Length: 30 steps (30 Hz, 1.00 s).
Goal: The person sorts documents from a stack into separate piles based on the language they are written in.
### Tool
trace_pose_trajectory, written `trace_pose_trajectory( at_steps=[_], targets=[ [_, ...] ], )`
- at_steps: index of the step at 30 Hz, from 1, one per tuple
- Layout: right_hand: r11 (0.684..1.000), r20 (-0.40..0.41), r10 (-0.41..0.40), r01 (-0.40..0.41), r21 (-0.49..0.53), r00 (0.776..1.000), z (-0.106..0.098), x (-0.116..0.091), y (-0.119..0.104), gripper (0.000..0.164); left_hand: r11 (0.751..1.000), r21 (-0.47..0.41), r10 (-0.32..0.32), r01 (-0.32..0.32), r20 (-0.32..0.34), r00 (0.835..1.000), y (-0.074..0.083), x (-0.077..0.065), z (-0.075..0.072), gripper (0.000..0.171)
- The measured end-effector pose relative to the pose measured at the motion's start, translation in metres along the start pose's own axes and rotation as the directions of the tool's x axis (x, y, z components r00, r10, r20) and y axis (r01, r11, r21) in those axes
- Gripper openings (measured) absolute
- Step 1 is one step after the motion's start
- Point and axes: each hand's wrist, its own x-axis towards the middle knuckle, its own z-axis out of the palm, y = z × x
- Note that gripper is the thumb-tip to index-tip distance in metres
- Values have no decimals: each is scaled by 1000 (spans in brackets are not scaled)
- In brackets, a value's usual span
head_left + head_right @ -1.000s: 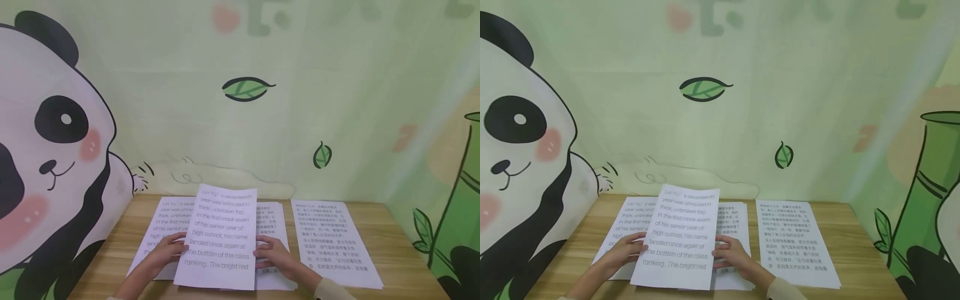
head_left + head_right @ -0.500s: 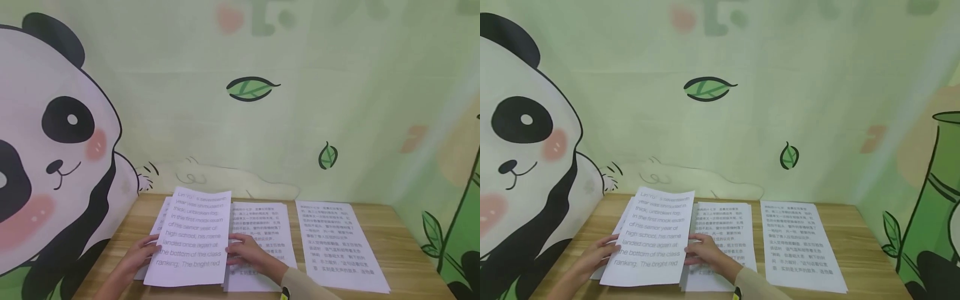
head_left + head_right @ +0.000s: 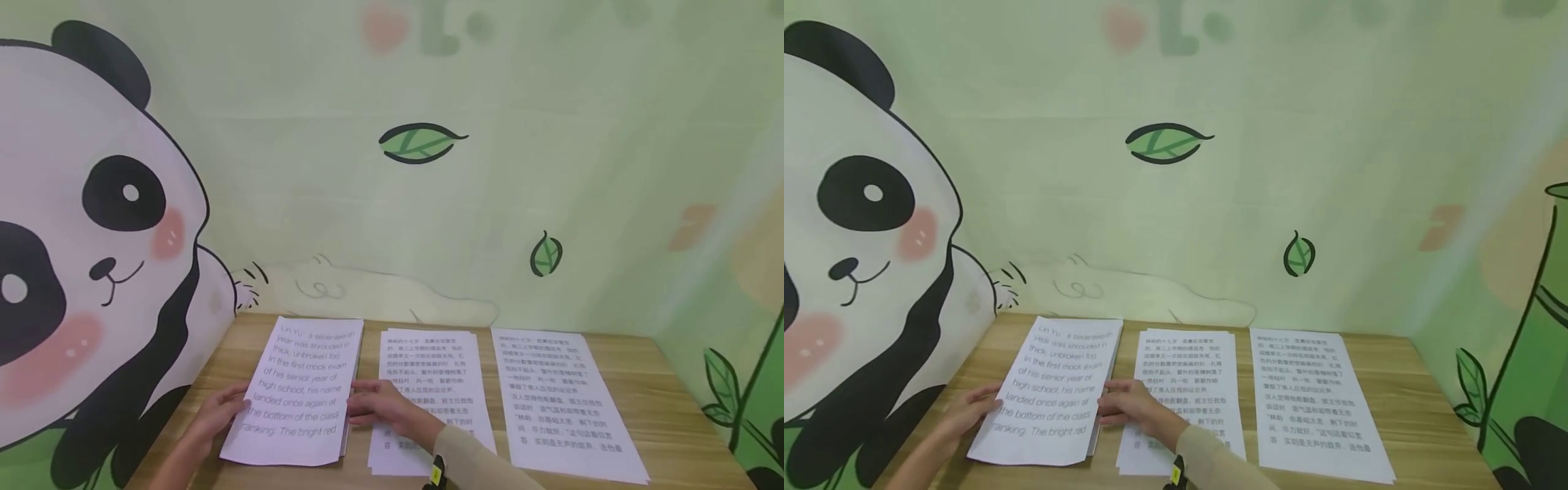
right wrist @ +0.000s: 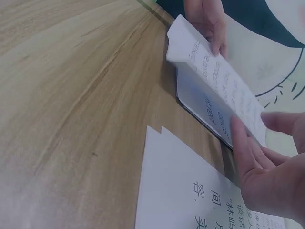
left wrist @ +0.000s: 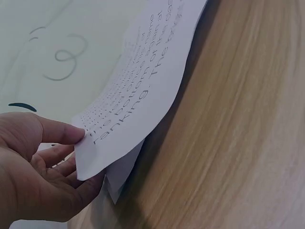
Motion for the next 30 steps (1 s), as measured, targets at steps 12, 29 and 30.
trace_pose_trajectory(
  at_steps=[12,29,30],
  targets=[
    [1000,36,-18,18,-10,999,0,1,-10,66,999,45,31,-28,-57,998,2,15,-1,52],
    [974,-1,-76,74,-213,997,-40,-39,-21,62,994,13,111,-110,-189,976,18,4,-1,49],
    [969,-9,-78,74,-237,997,-45,-44,-23,60,994,18,112,-111,-171,979,22,1,2,48]
  ],
)
